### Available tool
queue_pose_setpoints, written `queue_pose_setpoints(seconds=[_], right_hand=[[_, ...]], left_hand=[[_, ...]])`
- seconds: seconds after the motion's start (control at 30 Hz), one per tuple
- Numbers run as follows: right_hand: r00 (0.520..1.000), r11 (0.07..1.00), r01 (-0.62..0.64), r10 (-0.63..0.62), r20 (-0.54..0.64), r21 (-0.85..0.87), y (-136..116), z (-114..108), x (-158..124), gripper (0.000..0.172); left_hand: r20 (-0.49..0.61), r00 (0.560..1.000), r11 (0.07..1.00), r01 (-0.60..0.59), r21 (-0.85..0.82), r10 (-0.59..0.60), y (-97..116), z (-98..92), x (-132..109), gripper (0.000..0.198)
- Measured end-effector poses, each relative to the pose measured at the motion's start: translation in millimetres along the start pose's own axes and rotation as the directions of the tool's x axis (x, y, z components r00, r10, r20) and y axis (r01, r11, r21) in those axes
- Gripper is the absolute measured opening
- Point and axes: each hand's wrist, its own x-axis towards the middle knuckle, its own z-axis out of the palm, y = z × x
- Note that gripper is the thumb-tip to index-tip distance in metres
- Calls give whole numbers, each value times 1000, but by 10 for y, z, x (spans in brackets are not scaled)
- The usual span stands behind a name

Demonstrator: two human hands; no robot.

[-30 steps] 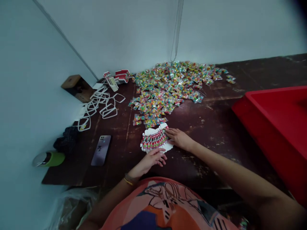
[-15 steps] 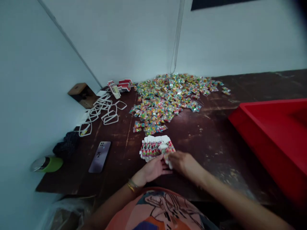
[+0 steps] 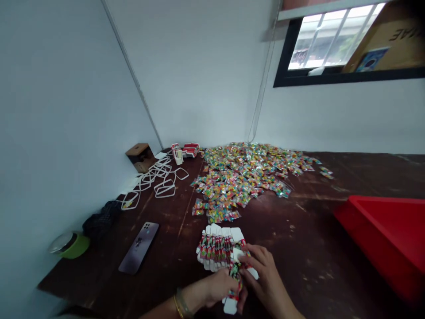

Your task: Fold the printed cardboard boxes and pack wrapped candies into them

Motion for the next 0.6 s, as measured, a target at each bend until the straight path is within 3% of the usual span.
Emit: queue_pose_setpoints(seconds=[0.1, 0.17, 0.27, 0.33, 0.43, 0.6], right_hand=[[993, 984, -79, 64, 96, 158, -64, -85, 118, 8], [971, 963, -145, 93, 222, 226, -136, -155, 152, 11], [871, 910, -271, 94, 482, 313, -223, -268, 151, 14], [804, 861, -353, 80, 589, 365, -236, -311, 122, 19], [832, 819, -392, 121, 542, 419, -195, -271, 18, 22], [868, 770, -468, 311, 386, 433, -179, -65, -307, 22]], left_hand=[[-49, 999, 1000, -18, 23, 19, -67, 77, 12, 16], [-37, 999, 999, -17, 39, 19, -96, 117, -15, 15], [174, 985, 998, -25, 60, 14, -49, 125, -120, 12], [289, 954, 986, -113, 124, 73, 9, 103, -189, 19], [146, 961, 948, -261, 185, 236, 7, 68, -207, 33], [-122, 925, 925, -337, 176, 360, -319, 64, -99, 37]])
